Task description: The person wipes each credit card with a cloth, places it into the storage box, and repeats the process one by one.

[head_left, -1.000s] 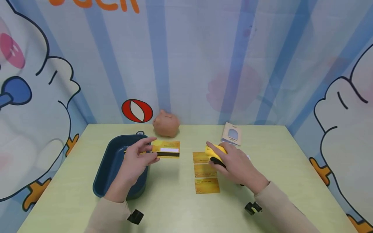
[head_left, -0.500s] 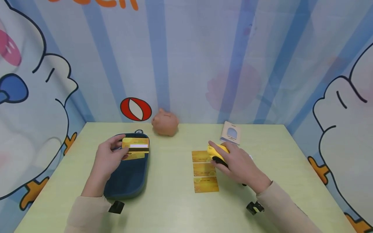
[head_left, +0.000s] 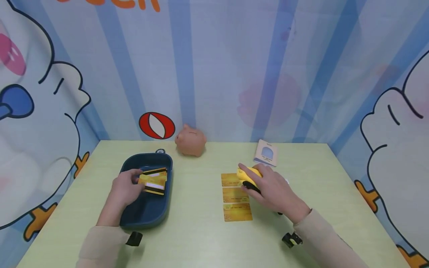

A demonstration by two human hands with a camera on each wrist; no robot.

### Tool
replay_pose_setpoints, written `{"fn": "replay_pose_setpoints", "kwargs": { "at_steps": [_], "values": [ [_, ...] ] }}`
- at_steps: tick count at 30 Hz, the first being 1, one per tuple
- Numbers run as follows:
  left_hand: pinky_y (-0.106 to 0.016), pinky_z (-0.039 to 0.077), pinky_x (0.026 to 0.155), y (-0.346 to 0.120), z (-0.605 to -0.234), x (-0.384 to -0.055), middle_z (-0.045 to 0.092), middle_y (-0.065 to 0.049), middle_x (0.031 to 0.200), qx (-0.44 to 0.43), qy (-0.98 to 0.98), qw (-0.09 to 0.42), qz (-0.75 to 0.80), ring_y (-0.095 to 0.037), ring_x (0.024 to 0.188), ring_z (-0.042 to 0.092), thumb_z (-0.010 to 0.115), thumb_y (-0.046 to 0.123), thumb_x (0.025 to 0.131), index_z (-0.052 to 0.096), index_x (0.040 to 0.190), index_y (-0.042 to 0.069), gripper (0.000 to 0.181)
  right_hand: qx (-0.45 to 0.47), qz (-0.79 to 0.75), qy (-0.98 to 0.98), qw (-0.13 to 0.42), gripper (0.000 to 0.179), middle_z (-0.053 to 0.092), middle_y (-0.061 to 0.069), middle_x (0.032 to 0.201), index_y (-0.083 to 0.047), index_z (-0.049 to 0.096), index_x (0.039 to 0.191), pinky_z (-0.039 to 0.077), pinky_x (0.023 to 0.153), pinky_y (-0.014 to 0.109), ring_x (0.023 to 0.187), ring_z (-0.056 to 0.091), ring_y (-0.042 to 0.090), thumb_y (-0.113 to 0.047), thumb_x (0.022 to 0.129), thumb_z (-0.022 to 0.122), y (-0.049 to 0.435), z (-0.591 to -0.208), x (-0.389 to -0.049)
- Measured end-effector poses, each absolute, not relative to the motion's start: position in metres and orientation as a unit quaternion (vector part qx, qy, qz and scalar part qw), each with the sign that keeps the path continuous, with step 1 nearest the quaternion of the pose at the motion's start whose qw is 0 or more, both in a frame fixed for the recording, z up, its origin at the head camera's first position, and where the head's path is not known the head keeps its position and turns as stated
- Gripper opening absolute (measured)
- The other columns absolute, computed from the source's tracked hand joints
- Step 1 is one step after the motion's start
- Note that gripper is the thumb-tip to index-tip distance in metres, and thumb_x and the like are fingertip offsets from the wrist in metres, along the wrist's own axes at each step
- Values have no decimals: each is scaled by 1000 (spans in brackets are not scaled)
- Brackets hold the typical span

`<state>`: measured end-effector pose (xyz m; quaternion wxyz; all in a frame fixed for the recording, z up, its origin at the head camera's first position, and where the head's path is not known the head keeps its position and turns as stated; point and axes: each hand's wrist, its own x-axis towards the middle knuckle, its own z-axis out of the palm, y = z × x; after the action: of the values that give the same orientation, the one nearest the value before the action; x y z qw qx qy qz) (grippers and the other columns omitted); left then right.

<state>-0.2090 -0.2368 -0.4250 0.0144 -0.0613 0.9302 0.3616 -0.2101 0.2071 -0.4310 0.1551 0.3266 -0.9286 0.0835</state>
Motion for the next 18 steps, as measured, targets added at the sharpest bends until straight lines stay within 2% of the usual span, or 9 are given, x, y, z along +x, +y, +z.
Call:
{"fn": "replay_pose_setpoints", "kwargs": {
  "at_steps": [4,8,12,18],
  "values": [
    [-42,57,77,-236,-430,-211,71,-29,112,-63,941,45,329,-31,90,70,65,3,93,54,140,-12,51,324,81,-930,154,73,58,12,114,-28,40,164,41,64,32,82,45,18,-46,99,71,208,-431,-209],
    [-48,54,83,-235,-431,-213,66,-32,122,-64,950,70,298,-38,100,63,66,11,96,50,145,-11,56,323,84,-930,154,74,57,11,112,-28,41,163,39,62,31,79,43,17,-44,98,73,209,-432,-209],
    [-53,52,87,-235,-433,-213,59,-35,131,-63,956,84,275,-41,104,57,65,20,98,46,147,-11,62,316,82,-932,155,75,58,11,114,-29,40,163,40,61,30,79,44,16,-45,98,73,211,-433,-209],
    [-59,52,95,-234,-432,-214,51,-39,140,-67,959,103,254,-44,109,56,65,25,98,45,148,-12,65,310,83,-935,152,74,58,11,115,-30,40,163,40,61,30,79,45,17,-46,98,72,212,-433,-208]
  ]
}}
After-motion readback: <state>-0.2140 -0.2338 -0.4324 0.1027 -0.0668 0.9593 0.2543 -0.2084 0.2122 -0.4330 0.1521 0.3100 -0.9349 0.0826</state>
